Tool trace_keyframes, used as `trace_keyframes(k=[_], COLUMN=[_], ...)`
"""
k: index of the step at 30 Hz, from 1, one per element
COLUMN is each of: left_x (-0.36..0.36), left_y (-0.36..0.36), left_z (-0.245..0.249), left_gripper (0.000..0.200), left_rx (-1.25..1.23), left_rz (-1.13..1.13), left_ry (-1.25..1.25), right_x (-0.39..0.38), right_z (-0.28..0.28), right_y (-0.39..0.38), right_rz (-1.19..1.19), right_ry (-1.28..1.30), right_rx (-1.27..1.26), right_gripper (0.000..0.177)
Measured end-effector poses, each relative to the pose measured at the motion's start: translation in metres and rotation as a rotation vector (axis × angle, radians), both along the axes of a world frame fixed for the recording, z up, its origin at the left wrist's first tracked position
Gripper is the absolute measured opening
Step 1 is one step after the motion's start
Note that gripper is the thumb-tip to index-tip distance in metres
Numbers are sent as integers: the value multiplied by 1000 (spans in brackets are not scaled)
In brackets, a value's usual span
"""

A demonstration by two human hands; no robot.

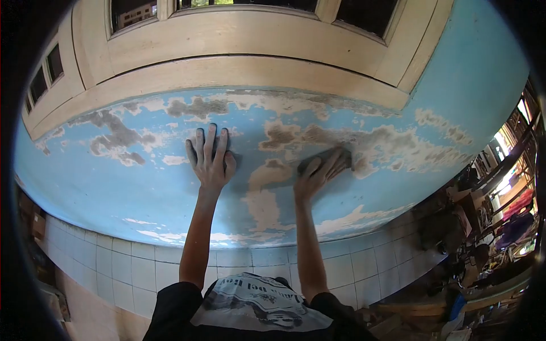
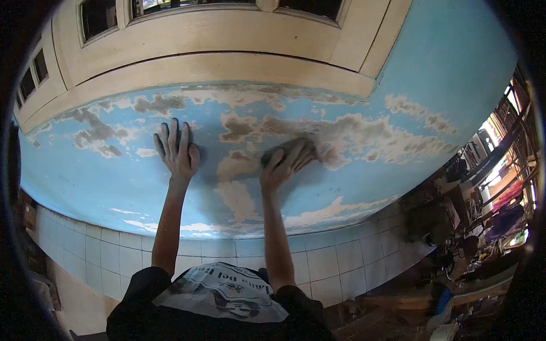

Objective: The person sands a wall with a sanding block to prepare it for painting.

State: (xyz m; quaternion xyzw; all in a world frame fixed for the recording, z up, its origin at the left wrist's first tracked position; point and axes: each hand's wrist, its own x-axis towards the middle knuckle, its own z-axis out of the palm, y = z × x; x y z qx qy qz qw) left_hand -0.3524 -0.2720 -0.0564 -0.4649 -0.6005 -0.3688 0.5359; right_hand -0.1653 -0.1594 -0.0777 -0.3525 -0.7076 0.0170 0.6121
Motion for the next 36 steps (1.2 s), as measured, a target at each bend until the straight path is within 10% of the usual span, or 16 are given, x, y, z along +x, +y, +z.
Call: trace_keyframes(k=[3, 6, 12, 15, 21, 24, 26, 30, 32, 36], left_x=[-1, -7, -23, -22, -21, -21, -21, -20, -20, -21], left_y=[-2, -12, -12, -13, -14, -15, -15, -16, -16, -16], left_z=[0, 7, 29, 30, 31, 30, 31, 30, 30, 30], left_gripper=[44, 44, 43, 42, 42, 42, 43, 44, 44, 45], left_rx=[-25, -139, -144, -132, -131, -152, -158, -181, -186, -183], left_rz=[-1, 27, 40, 61, 48, 46, 37, 28, 29, 40], left_ry=[0, 52, 176, 180, 179, 170, 167, 149, 157, 161], right_x=[-21, -7, -36, -20, -31, -25, -17, -46, -45, -34], right_z=[1, -33, -15, -40, -8, -28, -20, 12, -16, 3], right_y=[-3, 12, -2, 5, -8, -8, -7, -27, -18, -15], right_rz=[-144, -89, -192, -161, -157, -168, 96, -152, -133, -29], right_ry=[357, -339, 276, -251, 323, -317, 138, 363, -131, 256], right_rx=[-134, 443, -96, 387, -73, 373, -190, -220, 194, -177], right_gripper=[58, 54, 63, 59, 58, 62, 67, 67, 62, 64])
